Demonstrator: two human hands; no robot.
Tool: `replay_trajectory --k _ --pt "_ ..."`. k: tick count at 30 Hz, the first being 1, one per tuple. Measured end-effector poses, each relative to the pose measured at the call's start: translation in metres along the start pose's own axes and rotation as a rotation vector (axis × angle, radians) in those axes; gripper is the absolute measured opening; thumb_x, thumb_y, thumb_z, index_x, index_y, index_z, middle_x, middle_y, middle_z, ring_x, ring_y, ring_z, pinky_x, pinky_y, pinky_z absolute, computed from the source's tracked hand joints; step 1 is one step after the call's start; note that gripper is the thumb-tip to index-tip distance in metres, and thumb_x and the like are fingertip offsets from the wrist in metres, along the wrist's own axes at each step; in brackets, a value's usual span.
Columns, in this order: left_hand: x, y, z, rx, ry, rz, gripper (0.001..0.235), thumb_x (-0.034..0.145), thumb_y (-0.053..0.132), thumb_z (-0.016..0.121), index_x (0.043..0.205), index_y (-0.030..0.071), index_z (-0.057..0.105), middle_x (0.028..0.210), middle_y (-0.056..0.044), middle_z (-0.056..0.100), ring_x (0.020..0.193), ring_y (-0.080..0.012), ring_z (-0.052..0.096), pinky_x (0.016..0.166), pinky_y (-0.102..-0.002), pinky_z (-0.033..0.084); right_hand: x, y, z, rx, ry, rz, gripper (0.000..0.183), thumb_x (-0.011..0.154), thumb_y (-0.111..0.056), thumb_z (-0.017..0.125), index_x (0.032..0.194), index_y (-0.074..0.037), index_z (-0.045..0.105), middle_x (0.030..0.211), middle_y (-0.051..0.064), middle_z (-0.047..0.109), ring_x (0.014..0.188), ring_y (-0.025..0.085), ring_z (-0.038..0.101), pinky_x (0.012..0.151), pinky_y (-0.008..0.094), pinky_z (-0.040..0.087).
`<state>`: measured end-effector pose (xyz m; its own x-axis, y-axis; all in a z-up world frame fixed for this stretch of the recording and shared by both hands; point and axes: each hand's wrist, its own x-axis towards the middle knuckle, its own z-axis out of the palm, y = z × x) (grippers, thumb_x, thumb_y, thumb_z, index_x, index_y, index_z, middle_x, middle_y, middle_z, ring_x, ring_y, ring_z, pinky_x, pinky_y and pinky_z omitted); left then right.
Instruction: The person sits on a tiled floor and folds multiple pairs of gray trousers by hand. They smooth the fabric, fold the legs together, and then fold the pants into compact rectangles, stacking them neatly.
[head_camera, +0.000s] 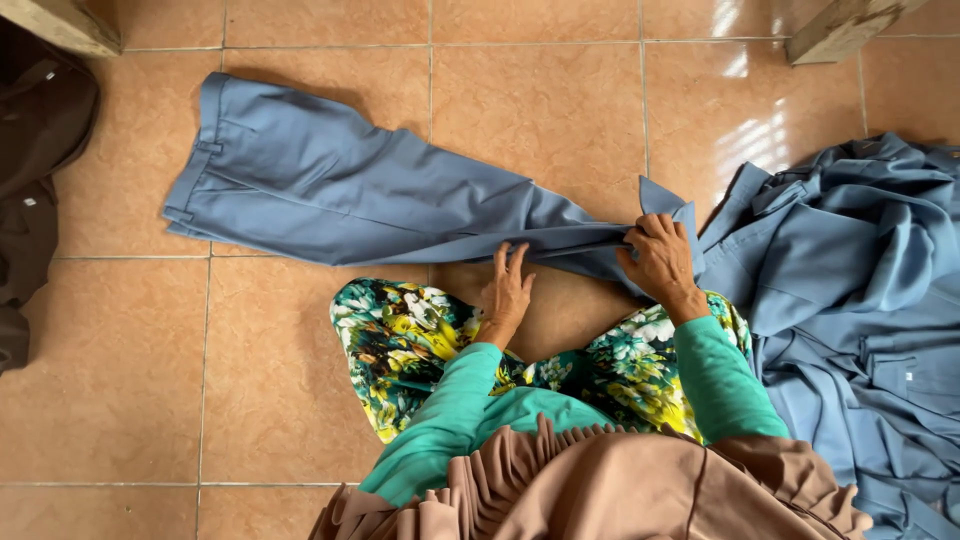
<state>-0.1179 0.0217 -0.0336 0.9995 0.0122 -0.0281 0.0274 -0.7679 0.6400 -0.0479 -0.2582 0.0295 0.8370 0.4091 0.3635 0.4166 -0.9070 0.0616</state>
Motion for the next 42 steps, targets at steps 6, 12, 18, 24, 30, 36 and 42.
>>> replay_trajectory --k 6,12,18,24,30,36,42 --pt "0.022 0.001 -0.014 0.142 0.185 -0.044 0.017 0.099 0.042 0.061 0.114 0.039 0.056 0.142 0.012 0.039 0.102 -0.0180 0.072 0.078 -0.040 0.065 0.015 -0.002 -0.041 0.110 0.084 -0.051 0.026 0.076 -0.033 0.083 0.075 -0.016 0.063 0.096 0.000 0.049 0.092 0.022 0.050 0.080 0.034 0.042" --pt "0.022 0.023 -0.101 0.096 0.369 0.137 0.005 0.104 0.031 0.057 0.109 0.032 0.059 0.167 -0.001 0.022 0.103 -0.0256 0.071 0.078 -0.044 0.065 0.018 -0.006 -0.050 0.083 0.067 -0.045 0.028 0.078 -0.034 0.085 0.079 -0.016 0.064 0.097 0.000 0.051 0.095 0.022 0.053 0.082 0.035 0.042" --pt "0.067 -0.044 -0.064 0.085 -0.073 0.034 0.010 0.103 0.044 0.054 0.107 0.034 0.054 0.136 0.010 0.050 0.086 -0.0421 0.074 0.081 -0.054 0.061 0.017 -0.004 -0.058 0.051 0.073 -0.091 0.027 0.081 -0.034 0.082 0.078 -0.015 0.063 0.098 0.001 0.054 0.093 0.021 0.054 0.083 0.035 0.043" --pt "0.073 -0.058 -0.059 0.148 0.132 0.130 0.012 0.105 0.044 0.051 0.107 0.033 0.053 0.112 0.011 0.052 0.079 -0.0293 0.075 0.071 -0.043 0.064 -0.014 0.020 -0.027 -0.140 -0.051 -0.086 0.030 0.072 -0.043 0.081 0.082 -0.020 0.064 0.102 -0.005 0.051 0.097 0.018 0.050 0.087 0.034 0.043" --pt "0.043 -0.020 -0.084 0.125 -0.068 0.181 0.023 0.106 0.031 0.054 0.113 0.016 0.069 0.169 -0.001 0.025 0.086 -0.0497 0.072 0.080 -0.060 0.060 -0.016 0.044 -0.025 -0.028 -0.005 -0.009 0.024 0.075 -0.036 0.082 0.089 -0.022 0.068 0.091 -0.004 0.059 0.092 0.017 0.060 0.088 0.034 0.045" --pt "0.034 -0.045 -0.025 0.311 0.048 0.308 0.016 0.103 0.021 0.057 0.112 0.013 0.068 0.163 -0.010 0.036 0.072 -0.0403 0.075 0.068 -0.053 0.064 -0.010 0.055 -0.049 0.029 0.067 0.056 0.023 0.078 -0.030 0.084 0.091 -0.022 0.068 0.082 -0.004 0.061 0.083 0.017 0.063 0.086 0.032 0.046" --pt "0.045 -0.069 -0.015 0.496 0.412 0.291 0.021 0.105 0.049 0.045 0.108 0.033 0.059 0.140 0.009 0.054 0.056 -0.0163 0.072 0.051 -0.031 0.059 0.000 0.054 -0.076 0.157 0.017 0.066 0.025 0.088 -0.017 0.077 0.113 -0.022 0.070 0.086 0.003 0.063 0.087 0.024 0.067 0.082 0.035 0.053"
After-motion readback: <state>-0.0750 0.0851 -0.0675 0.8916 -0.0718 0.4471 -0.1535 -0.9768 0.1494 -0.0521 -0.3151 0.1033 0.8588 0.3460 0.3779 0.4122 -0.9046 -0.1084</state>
